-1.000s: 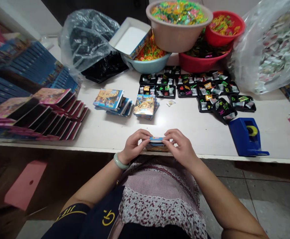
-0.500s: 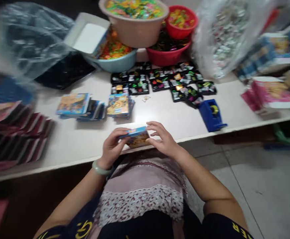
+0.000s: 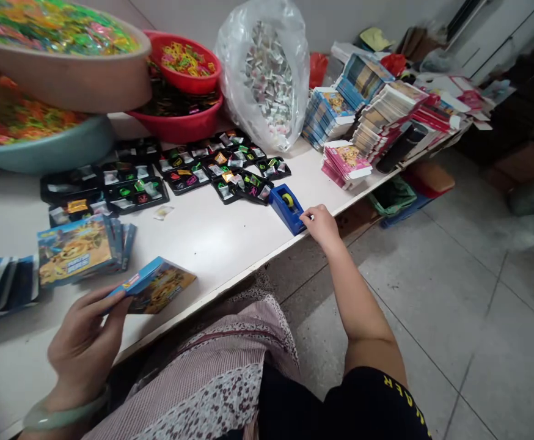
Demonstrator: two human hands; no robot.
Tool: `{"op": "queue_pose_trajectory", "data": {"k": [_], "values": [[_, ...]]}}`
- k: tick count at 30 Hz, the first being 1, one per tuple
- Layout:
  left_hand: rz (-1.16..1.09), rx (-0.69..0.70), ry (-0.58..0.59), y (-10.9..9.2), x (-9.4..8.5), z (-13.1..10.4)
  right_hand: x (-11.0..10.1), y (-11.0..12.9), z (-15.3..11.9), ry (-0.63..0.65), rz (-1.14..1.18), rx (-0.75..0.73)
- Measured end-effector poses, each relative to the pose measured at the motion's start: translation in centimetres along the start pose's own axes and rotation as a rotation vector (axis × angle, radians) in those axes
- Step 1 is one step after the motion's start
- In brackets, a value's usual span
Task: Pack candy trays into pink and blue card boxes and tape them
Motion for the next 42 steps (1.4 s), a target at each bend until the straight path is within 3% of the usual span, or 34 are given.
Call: {"op": "queue_pose_trajectory", "data": {"k": [2, 4, 9, 12, 15, 19, 22, 25, 29, 31, 33, 36, 39, 42], "values": [[0.004, -0.010, -0.001, 0.1, 0.0, 0.0, 0.4, -1.0, -0.6, 0.000, 0.224, 0.055], [0.000, -0.007, -0.015, 0.3, 0.1, 0.0, 0.8, -2.0, -1.4, -0.007, 0.290, 0.080], [0.000, -0.021, 0.015, 0.4, 0.0, 0.1, 0.7, -3.1, -2.2, -0.080, 0.148, 0.045], [0.002, -0.003, 0.053, 0.6, 0.0, 0.0, 0.2, -2.2, -2.8, -0.068, 0.071, 0.034], [0.020, 0.089, 0.069, 0.4, 0.2, -0.3, 1.6, 1.3, -5.4, 0.086, 0.180, 0.026], [0.074, 0.164, 0.134, -0.8, 0.4, -0.4, 6.6, 9.9, -10.3, 0.501, 0.647, -0.024], [0.151, 0.195, 0.227, -1.6, 0.2, -0.1, 10.5, 15.8, -12.8, 0.727, 0.853, -0.042], [0.295, 0.272, 0.352, -2.1, -0.2, 0.2, 13.7, 18.7, -13.3, 0.784, 0.869, -0.030], [0.337, 0.290, 0.449, -1.7, -0.4, 0.2, 16.0, 18.6, -12.5, 0.668, 0.633, -0.103], [0.212, 0.232, 0.396, -1.4, -0.5, 0.0, 16.1, 17.9, -11.9, 0.589, 0.427, -0.199], [0.046, 0.089, 0.299, -0.9, -0.7, 0.0, 15.9, 17.2, -11.3, 0.533, 0.280, -0.318], [-0.157, -0.203, 0.153, 0.1, -1.8, 1.0, 16.4, 17.2, -10.2, 0.617, 0.357, -0.426], [-0.281, -0.360, -0.032, 1.8, -4.1, 2.6, 18.8, 19.3, -8.6, 0.785, 0.590, -0.334], [-0.290, -0.418, -0.200, 4.0, -6.3, 3.2, 22.9, 22.7, -6.8, 0.740, 0.733, -0.199]]}}
Point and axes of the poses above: each hand's wrist, its own z-axis towards the middle knuckle, its own x-axis out of the palm, y = z × x, the point moved 1 cm from there along z, towards the middle knuckle, and after that the axes turned 2 degrees about -x, right-handed, at the moved point
